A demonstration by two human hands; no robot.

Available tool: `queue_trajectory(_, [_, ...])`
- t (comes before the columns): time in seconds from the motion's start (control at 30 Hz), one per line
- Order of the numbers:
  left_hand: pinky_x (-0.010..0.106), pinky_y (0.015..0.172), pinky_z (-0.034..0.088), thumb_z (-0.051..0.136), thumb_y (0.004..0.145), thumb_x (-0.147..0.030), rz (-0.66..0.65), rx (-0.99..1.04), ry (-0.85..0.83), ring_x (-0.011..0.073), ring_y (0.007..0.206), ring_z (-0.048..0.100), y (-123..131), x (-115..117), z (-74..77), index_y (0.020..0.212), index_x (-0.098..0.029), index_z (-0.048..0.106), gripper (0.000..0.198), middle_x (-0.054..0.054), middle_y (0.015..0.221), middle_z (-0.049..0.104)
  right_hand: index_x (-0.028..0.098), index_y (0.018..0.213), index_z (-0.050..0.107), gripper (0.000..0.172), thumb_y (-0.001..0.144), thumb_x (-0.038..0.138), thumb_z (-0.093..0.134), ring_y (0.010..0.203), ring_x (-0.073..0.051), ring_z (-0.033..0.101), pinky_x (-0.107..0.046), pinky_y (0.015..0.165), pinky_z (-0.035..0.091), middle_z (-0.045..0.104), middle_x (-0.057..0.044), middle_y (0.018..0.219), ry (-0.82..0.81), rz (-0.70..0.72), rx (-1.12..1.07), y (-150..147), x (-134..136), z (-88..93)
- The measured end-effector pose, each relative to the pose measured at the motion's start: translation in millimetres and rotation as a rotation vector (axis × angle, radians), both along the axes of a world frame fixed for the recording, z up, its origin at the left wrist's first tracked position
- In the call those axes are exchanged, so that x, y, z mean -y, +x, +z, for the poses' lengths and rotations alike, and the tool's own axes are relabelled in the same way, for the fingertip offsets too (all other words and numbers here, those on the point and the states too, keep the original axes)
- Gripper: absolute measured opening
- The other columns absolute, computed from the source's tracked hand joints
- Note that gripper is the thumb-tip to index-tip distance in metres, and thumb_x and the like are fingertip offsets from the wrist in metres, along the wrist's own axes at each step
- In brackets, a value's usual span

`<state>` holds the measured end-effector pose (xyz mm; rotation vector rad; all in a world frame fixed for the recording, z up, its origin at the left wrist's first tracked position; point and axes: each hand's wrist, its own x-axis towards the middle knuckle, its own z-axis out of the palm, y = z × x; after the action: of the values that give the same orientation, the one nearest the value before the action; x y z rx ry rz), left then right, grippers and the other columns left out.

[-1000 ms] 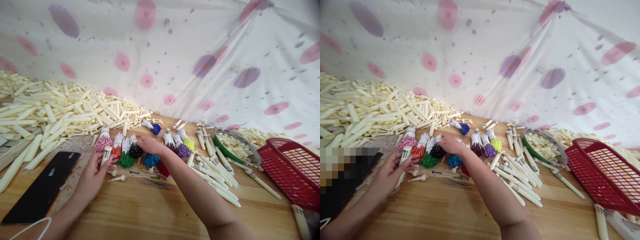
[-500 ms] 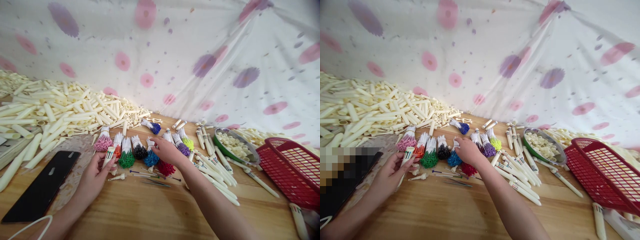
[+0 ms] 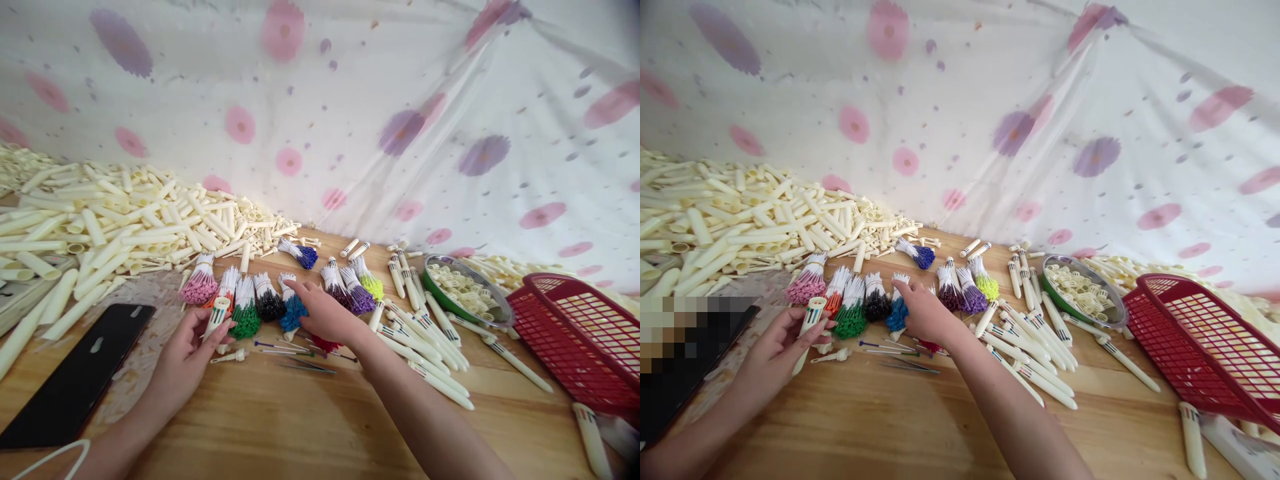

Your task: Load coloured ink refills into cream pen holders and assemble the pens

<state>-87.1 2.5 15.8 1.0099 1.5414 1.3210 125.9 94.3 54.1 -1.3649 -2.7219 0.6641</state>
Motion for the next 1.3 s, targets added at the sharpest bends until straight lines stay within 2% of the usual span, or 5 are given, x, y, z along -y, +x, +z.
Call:
queue_trajectory(0.27, [0.032,0.065,0.055,0.07,0.059,-0.059,-0.075,0.048,-0.019,0.0187,0.065,0.066,6,2,2.8,0.085,-0.018,0.055,0.051,0.003,0.075,0.069,0.02,0.136,0.035,0.07,0.072,0.015,0.06,0.093,-0.017,0.058,-0.025,0.08,0.045,0.06,-0.008,0.111,-0.02,0.049,-0.111,4,-21,0.7])
queue_trajectory(0.5, [0.032,0.068,0.055,0.068,0.063,-0.058,-0.118,0.07,-0.043,0.0168,0.067,0.065,9,5,1.9,0.085,-0.018,0.055,0.048,0.002,0.076,0.067,0.012,0.131,0.04,0.055,0.082,0.03,0.057,0.119,-0.029,0.044,-0.04,0.095,0.037,0.051,-0.017,0.127,0.23,-0.243,0.002,-8,-103,-6.5])
queue_trajectory(0.77, [0.028,0.066,0.055,0.073,0.058,-0.056,-0.112,0.129,-0.03,0.0142,0.067,0.062,8,6,-5.8,0.081,-0.02,0.052,0.047,-0.002,0.077,0.064,0.015,0.117,0.051,0.031,0.089,0.029,0.053,0.1,-0.022,0.057,-0.041,0.083,0.048,0.055,-0.01,0.117,0.289,-0.304,0.092,-34,-123,-26.8])
queue_trajectory(1.03, [0.025,0.065,0.051,0.069,0.067,-0.051,-0.16,0.043,-0.016,0.0142,0.067,0.064,4,8,-13.4,0.083,-0.021,0.051,0.038,-0.003,0.075,0.063,0.014,0.131,0.029,0.051,0.087,0.035,0.043,0.092,-0.024,0.061,-0.032,0.075,0.047,0.06,-0.014,0.111,0.208,-0.394,0.001,-8,-69,29.5])
queue_trajectory(1.3, [0.027,0.067,0.053,0.068,0.069,-0.047,-0.245,0.057,0.016,0.0138,0.067,0.064,16,5,-6.7,0.083,-0.02,0.05,0.035,-0.001,0.08,0.066,0.015,0.099,0.056,0.02,0.087,0.019,0.04,0.1,-0.025,0.058,-0.033,0.081,0.042,0.057,-0.015,0.115,0.071,-0.258,-0.01,-3,-2,8.5])
